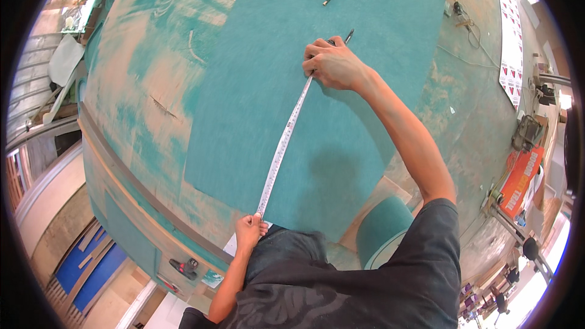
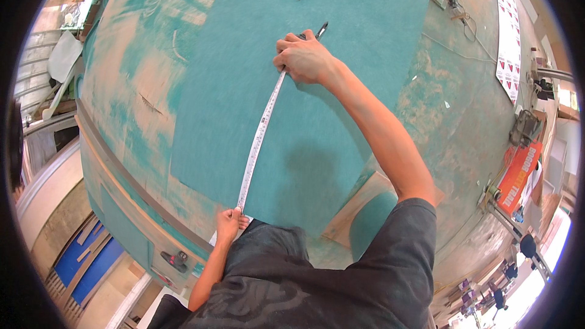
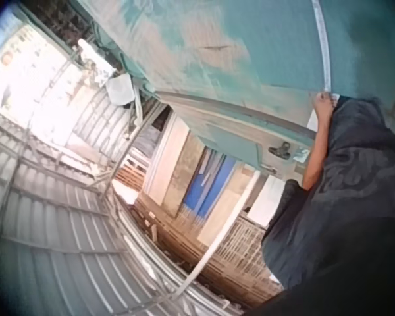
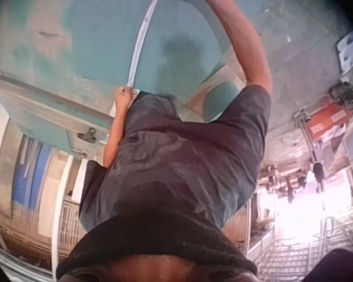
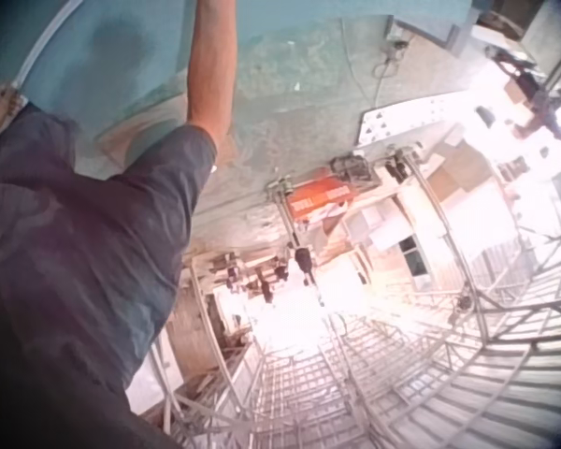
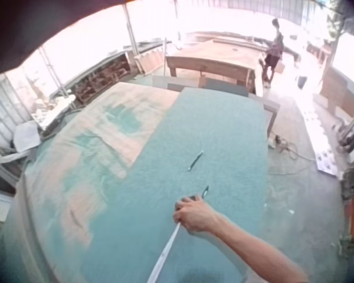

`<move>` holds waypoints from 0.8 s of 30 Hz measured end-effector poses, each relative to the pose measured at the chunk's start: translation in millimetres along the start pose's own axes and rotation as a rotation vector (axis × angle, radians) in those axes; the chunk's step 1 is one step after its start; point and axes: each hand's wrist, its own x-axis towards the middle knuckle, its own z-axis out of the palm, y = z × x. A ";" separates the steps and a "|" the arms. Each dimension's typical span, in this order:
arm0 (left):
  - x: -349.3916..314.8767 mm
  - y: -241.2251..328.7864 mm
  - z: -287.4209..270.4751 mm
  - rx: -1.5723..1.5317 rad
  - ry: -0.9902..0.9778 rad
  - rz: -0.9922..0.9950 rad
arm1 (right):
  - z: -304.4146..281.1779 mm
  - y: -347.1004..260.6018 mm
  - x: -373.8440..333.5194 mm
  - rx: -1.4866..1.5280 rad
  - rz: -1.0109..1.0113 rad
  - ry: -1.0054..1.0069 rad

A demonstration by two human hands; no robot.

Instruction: The person measures and aligns green wood panels on a workbench, uses a power drill to secure them, and checks dimensions with a tape measure.

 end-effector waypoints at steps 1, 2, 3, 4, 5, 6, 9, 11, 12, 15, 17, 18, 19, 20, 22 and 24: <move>-0.3 1.2 0.2 -0.004 0.000 -0.007 | 1.0 0.9 0.3 0.004 -0.003 -0.003; -0.7 2.2 0.3 -0.009 0.001 -0.014 | 1.6 2.3 1.2 0.007 -0.005 -0.006; -2.0 1.0 0.7 -0.014 0.001 -0.026 | 2.0 2.6 1.3 0.009 -0.008 0.007; -1.4 0.5 0.4 -0.020 -0.002 -0.022 | 1.4 2.8 1.5 0.011 -0.012 0.019; 0.1 0.4 -0.2 -0.025 -0.004 -0.019 | 1.3 2.8 1.5 0.012 -0.015 0.031; 1.1 0.7 -0.3 -0.031 -0.006 -0.014 | 1.1 3.1 1.5 0.011 -0.014 0.033; 1.6 1.9 -0.3 -0.023 -0.004 -0.031 | 2.0 3.7 1.7 0.012 -0.013 0.036; 1.0 4.6 0.9 -0.022 -0.005 -0.038 | 2.2 5.2 1.6 0.020 -0.013 0.035; 0.8 5.8 1.6 -0.021 -0.006 -0.040 | 2.5 5.4 1.6 0.020 -0.009 0.032; 0.3 6.7 1.6 -0.027 -0.003 -0.041 | 3.6 6.1 1.7 0.022 0.002 0.024; 0.8 5.6 1.2 -0.026 0.001 -0.037 | 3.6 6.5 2.2 0.032 0.004 0.016; 0.8 5.1 1.3 -0.029 0.003 -0.035 | 3.1 6.3 2.2 0.040 -0.007 0.026; 0.8 4.6 1.3 -0.029 0.005 -0.034 | 2.0 6.1 2.0 0.047 -0.020 0.037; 0.8 3.9 1.2 -0.031 0.007 -0.032 | 0.7 5.7 1.9 0.053 -0.033 0.047; 1.4 4.0 0.6 -0.036 0.009 -0.026 | -1.7 4.4 3.5 0.066 -0.033 0.035; 0.8 2.6 0.9 -0.041 0.007 -0.020 | -1.8 6.1 2.7 0.065 -0.050 0.042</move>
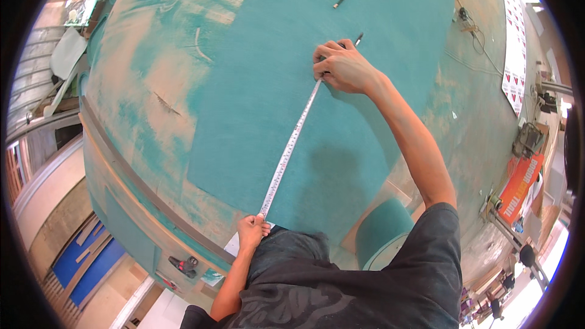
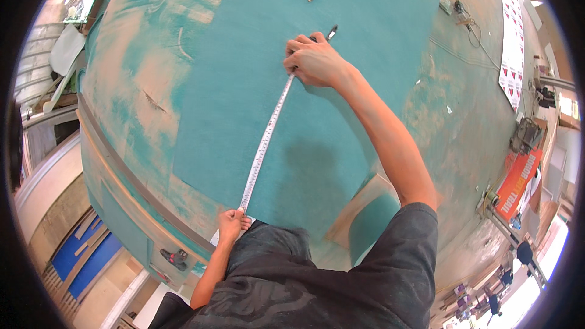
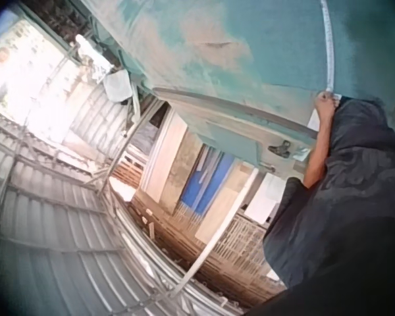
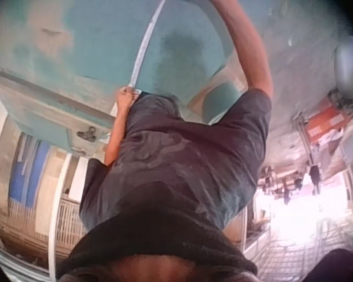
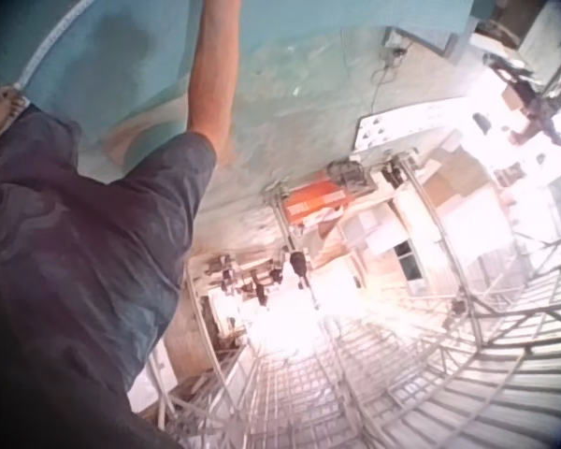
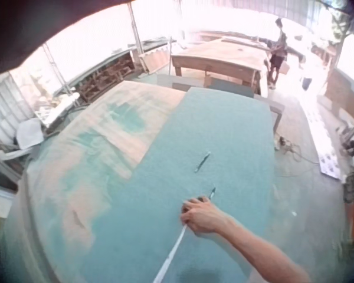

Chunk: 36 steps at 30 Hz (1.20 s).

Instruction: The person measures and aligns green wood panels on a workbench, uses a power drill to secure them, and checks dimensions with a tape measure.

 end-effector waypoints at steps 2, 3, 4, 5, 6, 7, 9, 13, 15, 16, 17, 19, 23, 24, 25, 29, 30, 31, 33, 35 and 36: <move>0.5 -0.4 1.0 -0.009 0.011 -0.001 | 2.4 3.3 -2.0 -0.006 -0.037 0.033; 0.1 -1.6 2.2 -0.017 0.012 -0.005 | 1.2 1.4 -1.4 -0.001 -0.024 0.017; -0.9 -3.1 0.9 -0.008 0.020 0.003 | 0.5 -1.1 -0.1 0.005 -0.010 0.000; -2.1 -5.1 -1.1 0.000 0.028 0.011 | 0.2 -4.1 1.2 0.010 0.003 -0.017; -2.7 -6.1 0.0 0.004 0.033 0.019 | -1.8 -5.5 3.0 0.022 0.011 -0.035; -3.0 -7.3 0.6 0.007 0.032 0.033 | -3.3 -7.5 5.0 0.034 0.019 -0.054; -3.7 -9.9 -0.5 0.013 0.037 0.061 | -4.6 -9.9 6.1 0.046 0.038 -0.078; -1.6 -16.0 0.3 0.019 0.053 0.152 | -16.2 -18.0 8.7 0.041 0.109 -0.128; -1.1 -14.5 -0.2 0.031 0.050 0.177 | -16.7 -25.1 12.6 0.049 0.131 -0.162; -1.0 -13.9 1.2 0.034 0.057 0.181 | -18.0 -21.9 15.3 0.053 0.131 -0.172; -1.4 -13.7 0.1 0.037 0.063 0.185 | -19.9 -18.4 17.1 0.058 0.132 -0.182; -2.6 -17.4 0.3 0.059 0.091 0.222 | -22.2 -17.9 23.8 0.044 0.162 -0.245; 1.8 -25.3 2.5 0.108 0.138 0.319 | -29.0 -28.8 24.2 0.008 0.265 -0.327; 4.8 -31.7 3.6 0.132 0.163 0.333 | -30.1 -34.5 27.2 -0.012 0.287 -0.339; 9.1 -36.4 5.2 0.157 0.188 0.347 | -30.6 -40.4 27.6 -0.032 0.310 -0.350; 6.8 -39.2 6.7 0.198 0.233 0.409 | -26.8 -45.7 18.7 -0.126 0.381 -0.287; 6.6 -39.0 7.9 0.195 0.240 0.412 | -24.7 -42.7 17.9 -0.118 0.387 -0.280; 5.8 -39.7 7.7 0.193 0.249 0.413 | -21.9 -41.3 18.1 -0.107 0.393 -0.274; 3.5 -41.2 5.0 0.187 0.261 0.417 | -18.0 -44.3 21.7 -0.122 0.358 -0.224; -0.6 -44.6 1.5 0.168 0.275 0.418 | -10.7 -57.7 29.9 -0.174 0.267 -0.139; -1.5 -46.6 1.7 0.166 0.251 0.433 | -9.1 -52.7 34.3 -0.179 0.269 -0.210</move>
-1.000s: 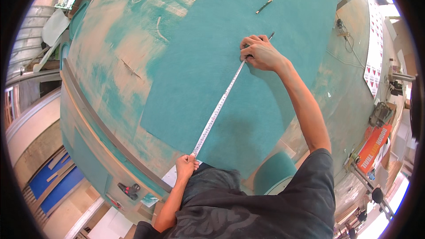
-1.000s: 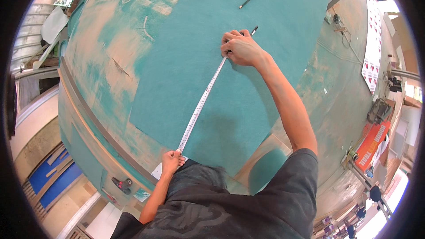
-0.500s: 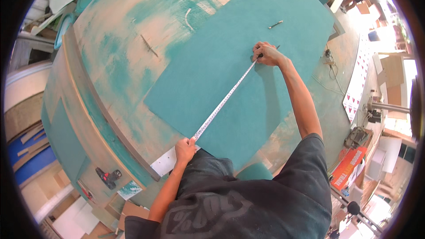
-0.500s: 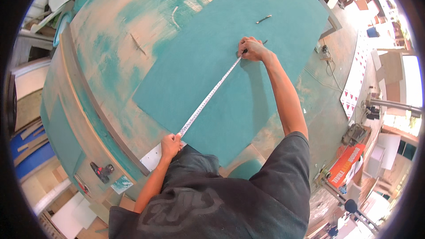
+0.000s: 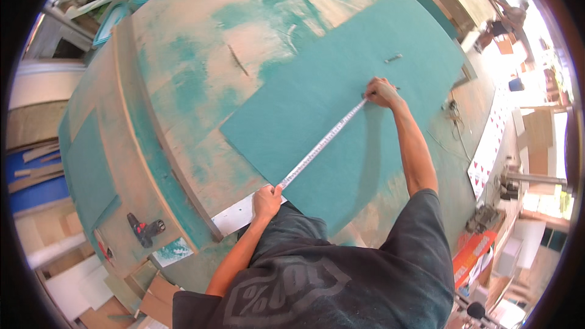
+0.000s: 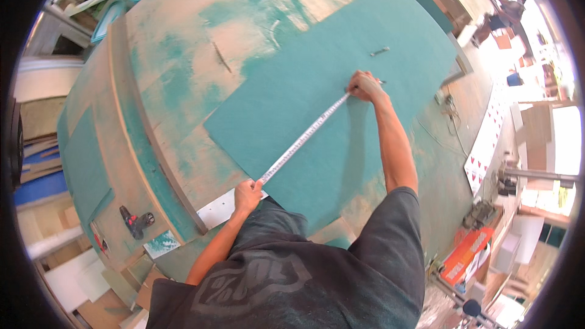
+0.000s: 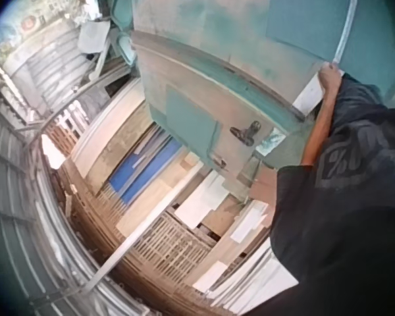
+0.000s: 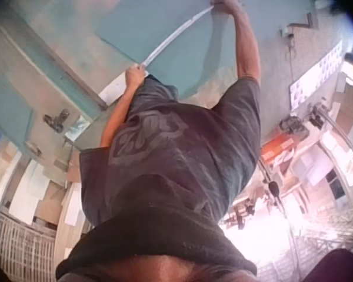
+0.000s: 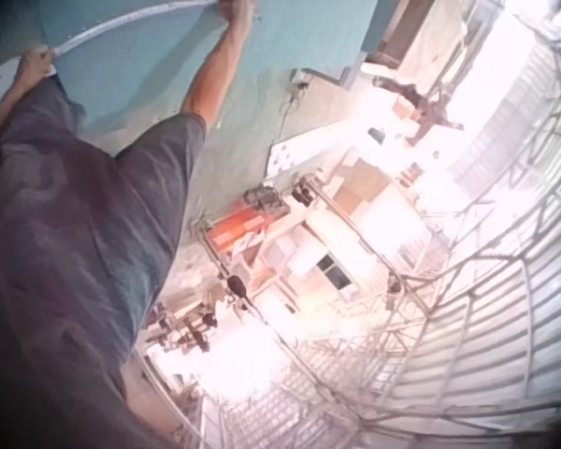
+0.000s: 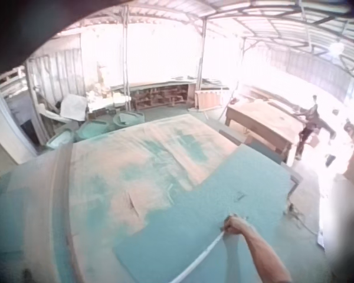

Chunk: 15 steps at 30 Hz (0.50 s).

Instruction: The person measures and aligns green wood panels on a workbench, uses a power drill to secure them, and checks dimensions with a tape measure.

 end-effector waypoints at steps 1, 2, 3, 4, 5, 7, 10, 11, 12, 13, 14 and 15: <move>1.4 0.5 1.7 -0.005 -0.017 0.020 | -0.1 15.8 6.2 -0.014 -0.004 -0.062; 3.3 1.4 -1.9 -0.007 -0.021 0.031 | 10.1 35.5 -0.3 -0.033 -0.132 0.074; -0.5 15.6 -17.7 -0.067 -0.052 0.001 | 11.1 45.6 -4.0 -0.058 -0.158 0.035; 1.2 14.2 -40.4 -0.074 -0.003 -0.003 | 9.1 41.5 -10.2 -0.036 -0.145 0.047; 3.4 12.7 -58.0 -0.084 0.039 -0.004 | 6.4 28.7 -16.2 0.020 -0.151 0.038; 15.0 10.6 -99.4 -0.063 0.117 -0.062 | -7.1 -9.3 -17.4 0.075 -0.172 0.074; 39.8 -36.5 -160.0 -0.295 0.404 -0.045 | -18.2 -109.6 -13.3 0.096 -0.225 0.163; 54.4 -58.4 -172.0 -0.398 0.515 0.020 | -21.3 -138.5 -6.2 0.117 -0.231 0.178; 66.1 -67.9 -186.9 -0.379 0.626 0.053 | -24.2 -156.8 4.4 0.148 -0.236 0.198; 73.9 -76.5 -203.9 -0.344 0.738 0.085 | -19.0 -167.1 18.3 0.141 -0.231 0.235; 76.4 -88.2 -221.3 -0.332 0.808 0.027 | -15.1 -183.0 32.0 0.145 -0.220 0.222; 82.9 -92.5 -234.4 -0.329 0.866 -0.021 | -17.0 -192.9 44.0 0.139 -0.195 0.214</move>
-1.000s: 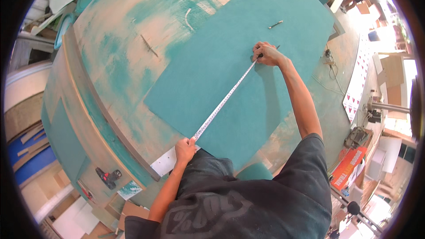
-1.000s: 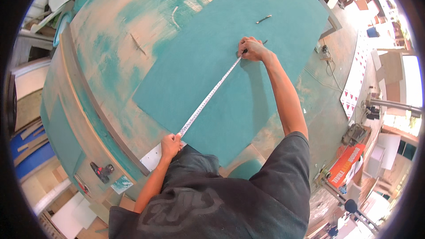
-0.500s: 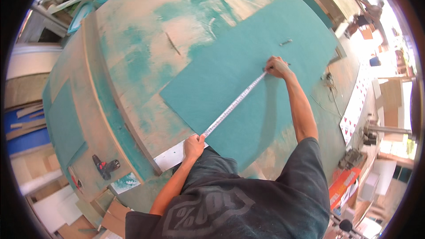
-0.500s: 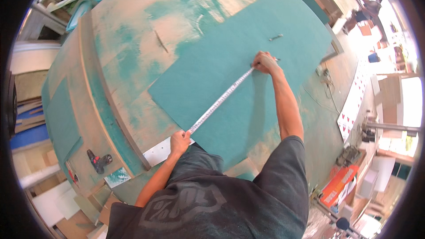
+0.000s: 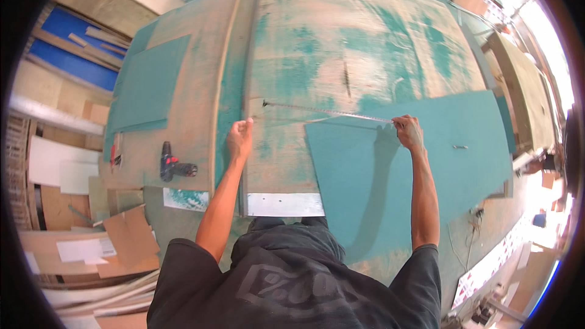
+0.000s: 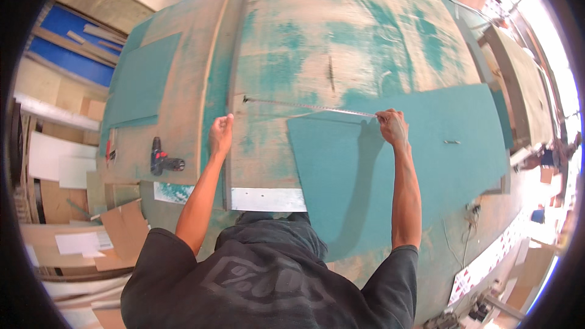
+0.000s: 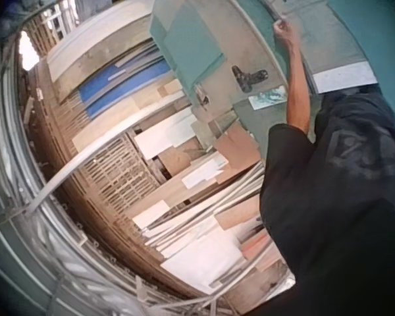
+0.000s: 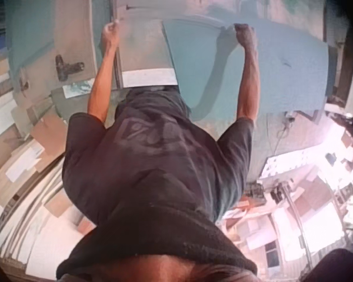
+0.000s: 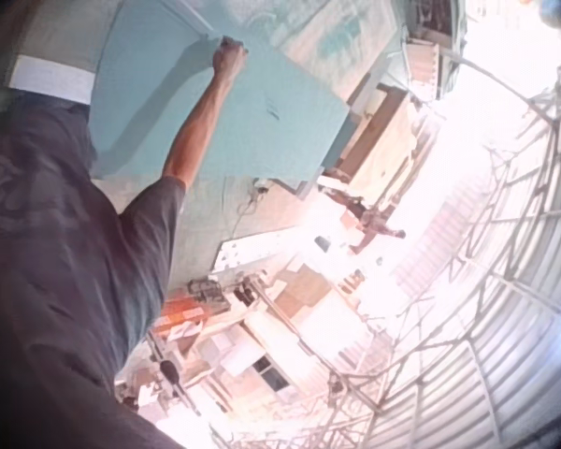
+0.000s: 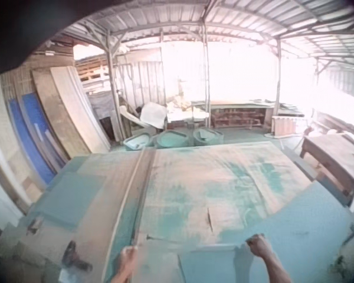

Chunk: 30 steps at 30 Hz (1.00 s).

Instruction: The person measures and aligns green wood panels on a workbench, uses a power drill to secure them, and checks dimensions with a tape measure.

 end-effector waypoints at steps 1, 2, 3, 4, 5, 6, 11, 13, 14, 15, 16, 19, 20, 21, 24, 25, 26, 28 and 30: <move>8.7 -3.6 -8.8 0.018 0.065 -0.031 | 3.8 -9.6 14.9 -0.009 0.023 -0.007; 13.6 -10.1 -25.3 0.219 0.142 -0.073 | 11.2 -22.5 30.8 -0.029 0.018 -0.044; 18.2 -10.1 -34.0 0.406 0.197 -0.113 | 17.4 -25.7 45.6 -0.064 0.032 -0.076; 21.5 -17.0 -44.7 0.592 0.255 -0.156 | 21.5 -28.7 60.5 -0.100 0.042 -0.109; 25.8 -33.6 -51.1 0.612 0.262 -0.163 | 25.1 -31.8 76.1 -0.110 0.049 -0.120; 23.0 -70.4 -69.5 0.648 0.292 -0.187 | 38.4 -45.1 95.6 -0.108 0.028 -0.145; 8.2 -126.2 -63.0 0.589 0.314 -0.064 | 60.6 -50.1 152.3 -0.152 0.010 -0.173; 3.5 -121.7 -58.6 0.495 0.207 -0.108 | 67.6 -43.5 163.2 -0.191 0.004 -0.214; 5.0 -122.7 -57.7 0.510 0.262 -0.023 | 72.1 -43.4 165.3 -0.186 0.011 -0.208; 0.1 -124.5 -58.7 0.504 0.271 -0.025 | 76.5 -50.2 166.9 -0.177 0.011 -0.207; 2.5 -120.9 -58.0 0.494 0.279 -0.013 | 78.4 -51.3 169.6 -0.164 0.020 -0.194; 5.1 -116.9 -57.3 0.483 0.282 -0.020 | 80.3 -49.3 173.3 -0.151 0.021 -0.226; 4.7 -119.7 -61.3 0.495 0.275 -0.036 | 82.4 -50.7 173.2 -0.141 0.031 -0.236; 3.7 -122.3 -61.2 0.503 0.267 -0.053 | 80.3 -54.6 173.3 -0.136 0.043 -0.245; 6.5 -125.0 -57.7 0.536 0.286 -0.027 | 77.0 -55.1 175.9 -0.110 0.056 -0.209; 7.3 -126.1 -58.4 0.544 0.286 -0.015 | 78.6 -56.2 176.9 -0.096 0.052 -0.192; 7.2 -127.5 -56.2 0.551 0.302 0.012 | 79.3 -57.3 179.7 -0.091 0.040 -0.194; 8.9 -116.8 -52.2 0.553 0.249 -0.009 | 79.7 -56.4 182.2 -0.105 0.033 -0.187; 9.1 -114.5 -52.6 0.565 0.235 -0.006 | 78.1 -57.1 184.8 -0.121 0.020 -0.195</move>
